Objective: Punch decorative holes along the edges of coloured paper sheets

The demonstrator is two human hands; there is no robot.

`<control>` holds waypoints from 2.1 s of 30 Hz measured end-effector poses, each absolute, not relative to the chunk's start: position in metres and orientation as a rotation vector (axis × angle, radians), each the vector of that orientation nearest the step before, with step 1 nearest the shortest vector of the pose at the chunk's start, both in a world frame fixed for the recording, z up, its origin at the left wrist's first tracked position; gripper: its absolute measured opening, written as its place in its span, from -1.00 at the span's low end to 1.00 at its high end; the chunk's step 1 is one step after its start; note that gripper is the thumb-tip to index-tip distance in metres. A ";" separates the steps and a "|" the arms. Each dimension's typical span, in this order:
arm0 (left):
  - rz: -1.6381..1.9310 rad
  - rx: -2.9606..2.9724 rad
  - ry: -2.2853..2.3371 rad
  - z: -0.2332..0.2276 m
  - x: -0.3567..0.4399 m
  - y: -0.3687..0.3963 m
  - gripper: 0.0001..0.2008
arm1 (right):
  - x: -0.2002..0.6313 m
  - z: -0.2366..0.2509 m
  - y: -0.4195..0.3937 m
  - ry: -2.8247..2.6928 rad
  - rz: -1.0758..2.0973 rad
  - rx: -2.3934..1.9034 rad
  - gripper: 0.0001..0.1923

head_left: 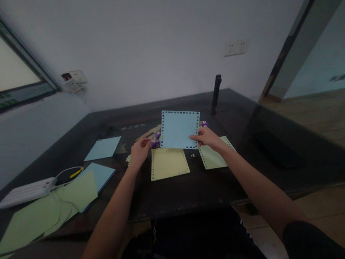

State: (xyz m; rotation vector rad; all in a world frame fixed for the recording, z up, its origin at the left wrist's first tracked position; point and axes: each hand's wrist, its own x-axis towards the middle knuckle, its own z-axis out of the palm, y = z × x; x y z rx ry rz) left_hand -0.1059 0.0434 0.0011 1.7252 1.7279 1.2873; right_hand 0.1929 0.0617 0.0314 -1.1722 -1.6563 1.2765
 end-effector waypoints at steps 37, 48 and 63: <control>1.004 1.232 1.038 0.001 -0.020 0.040 -0.64 | 0.208 0.004 0.047 -1.316 1.180 -1.169 -0.80; 0.971 0.971 0.827 0.004 -0.011 0.030 -0.84 | 0.206 0.005 0.047 -1.332 1.146 -1.164 -0.68; 0.994 1.134 0.850 0.009 -0.004 0.021 -0.66 | 0.197 0.009 0.038 -1.433 1.062 -1.056 -0.67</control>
